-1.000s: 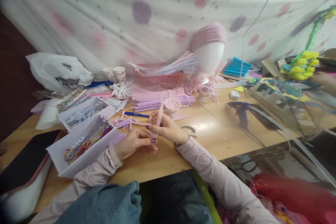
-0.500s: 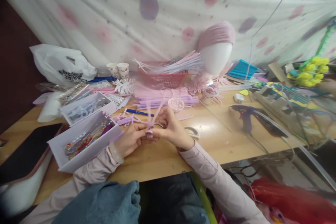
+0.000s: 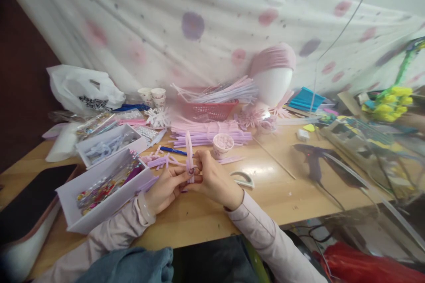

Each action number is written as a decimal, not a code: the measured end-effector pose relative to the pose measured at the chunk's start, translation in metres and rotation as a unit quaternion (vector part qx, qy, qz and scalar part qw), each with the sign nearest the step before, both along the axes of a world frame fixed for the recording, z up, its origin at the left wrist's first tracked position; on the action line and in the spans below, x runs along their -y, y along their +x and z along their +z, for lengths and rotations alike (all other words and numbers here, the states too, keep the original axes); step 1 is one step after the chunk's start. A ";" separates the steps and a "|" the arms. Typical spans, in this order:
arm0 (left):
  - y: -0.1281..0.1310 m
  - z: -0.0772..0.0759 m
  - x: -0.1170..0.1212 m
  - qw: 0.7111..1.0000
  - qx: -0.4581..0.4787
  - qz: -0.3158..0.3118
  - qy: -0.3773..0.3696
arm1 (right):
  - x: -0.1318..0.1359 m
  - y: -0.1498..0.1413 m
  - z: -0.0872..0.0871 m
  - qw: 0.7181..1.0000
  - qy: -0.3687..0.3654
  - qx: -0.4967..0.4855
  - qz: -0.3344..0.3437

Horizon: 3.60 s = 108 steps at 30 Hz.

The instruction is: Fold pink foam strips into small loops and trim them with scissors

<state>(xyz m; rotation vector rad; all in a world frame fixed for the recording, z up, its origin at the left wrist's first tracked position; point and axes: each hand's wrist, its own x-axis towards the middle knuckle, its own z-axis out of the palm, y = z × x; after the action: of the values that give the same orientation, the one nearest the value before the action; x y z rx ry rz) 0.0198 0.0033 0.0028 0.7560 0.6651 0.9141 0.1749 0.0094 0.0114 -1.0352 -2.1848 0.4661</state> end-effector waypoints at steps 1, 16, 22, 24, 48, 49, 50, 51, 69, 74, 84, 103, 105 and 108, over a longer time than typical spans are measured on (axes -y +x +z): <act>0.000 0.000 0.000 1.000 0.000 0.004 0.003 | 0.000 0.000 0.000 1.000 -0.001 0.003 0.000; 0.002 -0.003 -0.002 1.000 -0.010 -0.005 -0.014 | -0.006 0.000 -0.011 0.999 -0.004 -0.040 -0.034; 0.000 -0.005 -0.004 0.999 -0.009 0.029 -0.040 | 0.004 0.012 0.001 1.000 0.005 0.017 -0.025; -0.003 -0.005 -0.005 0.997 -0.023 0.043 -0.065 | 0.013 0.022 0.008 0.998 -0.006 0.050 -0.032; -0.007 -0.003 -0.006 0.998 -0.027 0.026 -0.047 | 0.036 0.087 0.019 0.944 -0.070 0.317 -0.055; -0.007 -0.002 -0.006 0.998 -0.029 0.027 -0.042 | 0.034 0.089 0.022 0.942 -0.088 0.321 -0.045; -0.007 -0.001 -0.006 0.998 -0.030 0.030 -0.038 | 0.034 0.093 0.027 0.940 -0.115 0.321 -0.036; -0.007 -0.001 -0.006 0.999 -0.030 0.032 -0.033 | 0.036 0.098 0.033 0.937 -0.152 0.313 -0.027; -0.009 -0.003 -0.010 0.997 -0.062 0.017 0.033 | 0.031 0.087 0.048 0.947 -0.311 -0.016 0.075; -0.007 -0.001 -0.008 0.995 -0.068 -0.023 0.067 | 0.024 0.070 0.060 0.954 -0.237 0.176 0.047; -0.017 0.000 -0.005 0.979 -0.023 -0.201 0.019 | 0.002 0.056 0.061 0.877 -0.409 0.084 0.237; -0.016 0.001 -0.005 0.973 -0.040 -0.217 -0.061 | 0.014 0.055 0.052 0.848 -0.527 -0.008 0.065; -0.016 0.002 -0.005 0.973 -0.042 -0.215 -0.066 | 0.015 0.054 0.052 0.847 -0.528 -0.011 0.053; -0.016 0.002 -0.005 0.974 -0.045 -0.211 -0.071 | 0.018 0.053 0.053 0.847 -0.531 -0.010 0.036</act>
<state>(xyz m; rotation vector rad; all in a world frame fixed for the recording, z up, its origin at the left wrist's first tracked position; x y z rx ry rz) 0.0042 0.0084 0.0048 0.7754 0.6094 0.4405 0.2275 -0.0082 0.0640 -1.4435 -1.8748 1.8342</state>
